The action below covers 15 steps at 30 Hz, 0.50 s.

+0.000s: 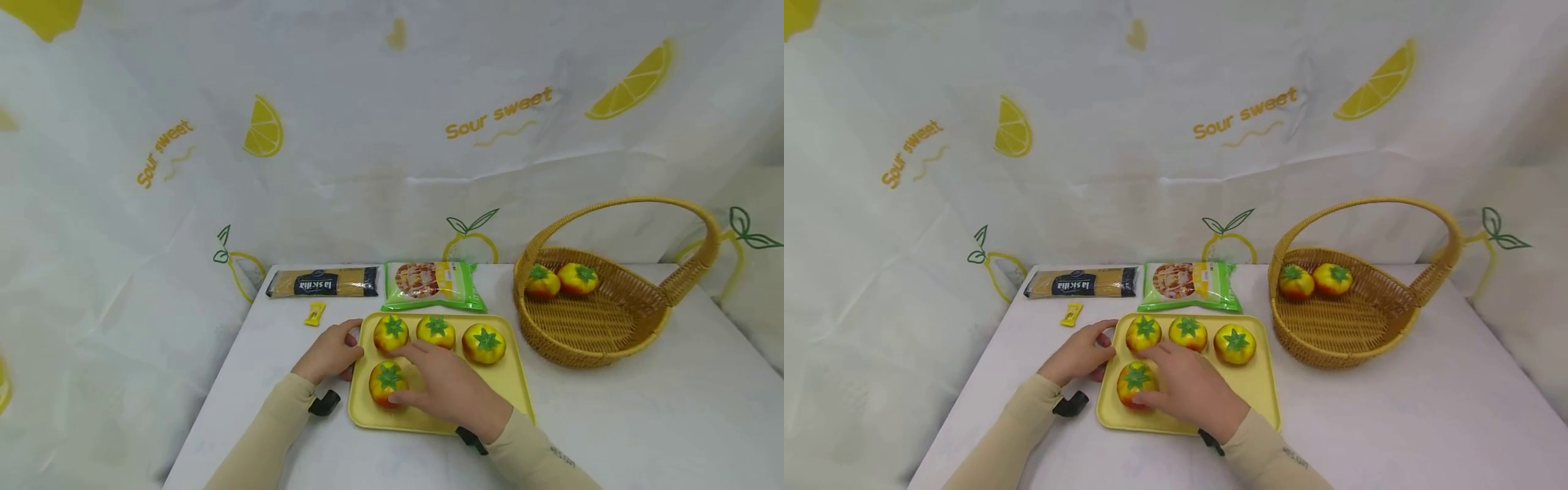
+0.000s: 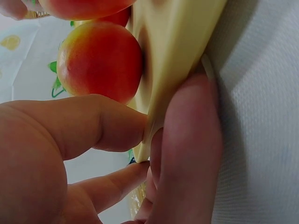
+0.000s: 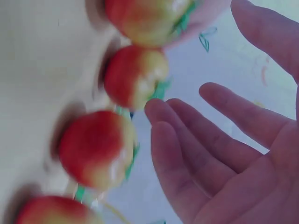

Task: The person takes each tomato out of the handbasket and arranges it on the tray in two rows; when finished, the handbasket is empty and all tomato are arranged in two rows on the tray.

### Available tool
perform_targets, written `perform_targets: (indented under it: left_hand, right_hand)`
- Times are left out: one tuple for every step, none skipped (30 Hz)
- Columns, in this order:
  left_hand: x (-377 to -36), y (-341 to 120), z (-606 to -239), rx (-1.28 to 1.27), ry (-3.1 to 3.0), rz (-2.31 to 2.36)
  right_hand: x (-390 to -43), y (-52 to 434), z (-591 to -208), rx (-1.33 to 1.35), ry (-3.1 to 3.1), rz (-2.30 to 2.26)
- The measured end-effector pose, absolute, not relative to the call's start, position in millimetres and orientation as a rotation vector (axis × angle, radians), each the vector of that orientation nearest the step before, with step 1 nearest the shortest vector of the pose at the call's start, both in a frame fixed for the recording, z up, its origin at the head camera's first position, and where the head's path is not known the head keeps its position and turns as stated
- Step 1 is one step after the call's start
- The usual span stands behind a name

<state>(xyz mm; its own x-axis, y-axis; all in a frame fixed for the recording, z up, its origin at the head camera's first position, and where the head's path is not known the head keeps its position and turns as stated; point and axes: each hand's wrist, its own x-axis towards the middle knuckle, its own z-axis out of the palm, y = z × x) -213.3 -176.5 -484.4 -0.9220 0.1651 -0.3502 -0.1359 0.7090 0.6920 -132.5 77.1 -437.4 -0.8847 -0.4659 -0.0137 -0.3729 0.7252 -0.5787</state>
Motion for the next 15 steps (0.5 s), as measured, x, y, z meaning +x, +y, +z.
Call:
perform_targets:
  left_hand:
    - [-213.6,-176.5,-485.7,0.022,2.527,1.069]
    - [-213.5,-176.8,-486.8,0.027,2.529,1.069]
    - [-213.3,-177.3,-487.9,0.026,2.530,1.067]
    - [-212.8,-177.7,-488.4,0.024,2.531,1.064]
    - [-212.2,-178.0,-488.7,0.020,2.532,1.065]
    - [-211.4,-178.5,-488.4,0.013,2.534,1.061]
    - [-210.6,-178.7,-487.7,0.007,2.534,1.058]
    - [-209.9,-178.7,-486.7,0.005,2.536,1.053]
    - [-209.4,-178.6,-485.6,0.003,2.536,1.051]
    - [-208.9,-178.3,-484.5,0.004,2.535,1.052]
    - [-208.8,-178.0,-483.8,0.007,2.535,1.055]
    - [-208.6,-177.7,-482.8,0.010,2.534,1.059]
    - [-208.6,-177.0,-482.5,0.017,2.531,1.066]
    - [-208.6,-176.5,-482.4,0.022,2.530,1.071]
    - [-208.5,-176.1,-482.7,0.026,2.527,1.074]
  right_hand:
    - [-132.7,82.0,-434.9,-0.672,2.776,-0.900]
    - [-132.7,87.7,-432.1,-0.672,2.793,-0.909]
    - [-132.9,94.2,-429.6,-0.673,2.820,-0.909]
    - [-133.1,102.4,-426.8,-0.678,2.840,-0.904]
    - [-134.0,111.4,-423.8,-0.687,2.866,-0.891]
    - [-134.8,123.0,-420.5,-0.690,2.902,-0.863]
    - [-135.7,135.6,-416.9,-0.689,2.932,-0.839]
    - [-136.9,149.4,-412.6,-0.692,2.956,-0.821]
    - [-138.2,163.7,-408.0,-0.678,2.972,-0.808]
    - [-139.6,178.7,-403.2,-0.660,2.985,-0.799]
    - [-141.4,193.5,-398.9,-0.639,3.013,-0.783]
    - [-142.9,208.5,-394.6,-0.611,3.037,-0.763]
    - [-144.7,221.9,-390.9,-0.584,3.054,-0.753]
    - [-146.9,235.1,-387.7,-0.558,3.074,-0.736]
    - [-149.2,247.7,-385.0,-0.510,3.089,-0.710]
